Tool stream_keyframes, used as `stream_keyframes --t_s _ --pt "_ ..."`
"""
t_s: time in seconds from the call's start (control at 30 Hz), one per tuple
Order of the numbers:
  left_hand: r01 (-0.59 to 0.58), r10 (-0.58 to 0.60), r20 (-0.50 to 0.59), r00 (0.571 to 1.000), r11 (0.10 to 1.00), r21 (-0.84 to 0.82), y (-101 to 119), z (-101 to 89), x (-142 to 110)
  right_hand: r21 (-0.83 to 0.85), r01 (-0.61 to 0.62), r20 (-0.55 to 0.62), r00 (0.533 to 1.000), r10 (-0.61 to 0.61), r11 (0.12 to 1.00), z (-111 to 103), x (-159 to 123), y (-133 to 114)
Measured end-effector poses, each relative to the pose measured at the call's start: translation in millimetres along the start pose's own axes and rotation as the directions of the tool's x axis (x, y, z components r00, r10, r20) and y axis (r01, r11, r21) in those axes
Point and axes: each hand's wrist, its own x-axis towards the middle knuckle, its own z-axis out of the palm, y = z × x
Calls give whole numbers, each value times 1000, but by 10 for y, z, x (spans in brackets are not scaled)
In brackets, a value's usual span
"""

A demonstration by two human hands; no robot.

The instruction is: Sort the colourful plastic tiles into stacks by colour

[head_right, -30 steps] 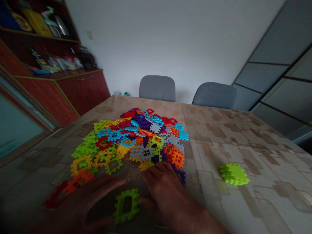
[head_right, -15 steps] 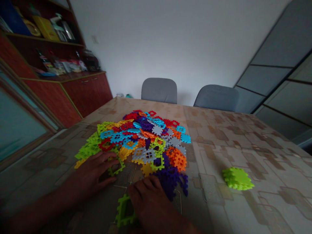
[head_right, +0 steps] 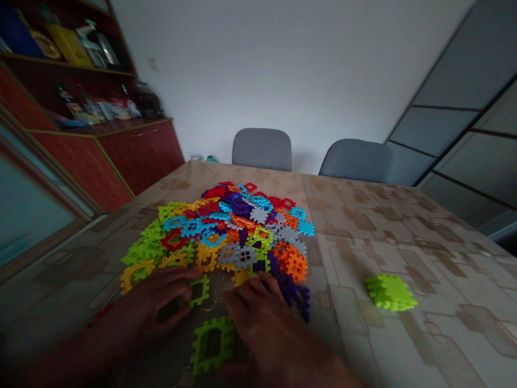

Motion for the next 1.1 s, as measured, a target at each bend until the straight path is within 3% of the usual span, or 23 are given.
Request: stream_keyframes --t_s 0.2,0.4,0.53,0.73,0.87,0.97,1.1 --pt "44 -53 -47 997 985 -169 243 -120 -39 -14 -86 -69 994 85 996 -101 -35 117" --pt "-110 112 17 994 992 -68 555 -36 -143 -30 -101 -78 992 98 994 -108 -57 124" --pt "-140 142 24 990 988 -60 550 19 -179 -7 -85 -30 996 85 996 -53 -70 66" --pt "-29 28 -7 1000 989 -146 460 -15 -261 -9 28 -3 1000 -28 1000 132 47 -47" --pt "-122 114 -77 990 986 -112 501 15 -276 -91 91 15 996 -90 992 264 157 -92" --pt "-181 176 -53 983 978 -103 537 67 -263 -150 103 39 994 -98 983 299 217 -108" --pt "-170 169 -13 985 977 -126 529 118 -269 -182 103 85 992 -88 978 275 271 -122"
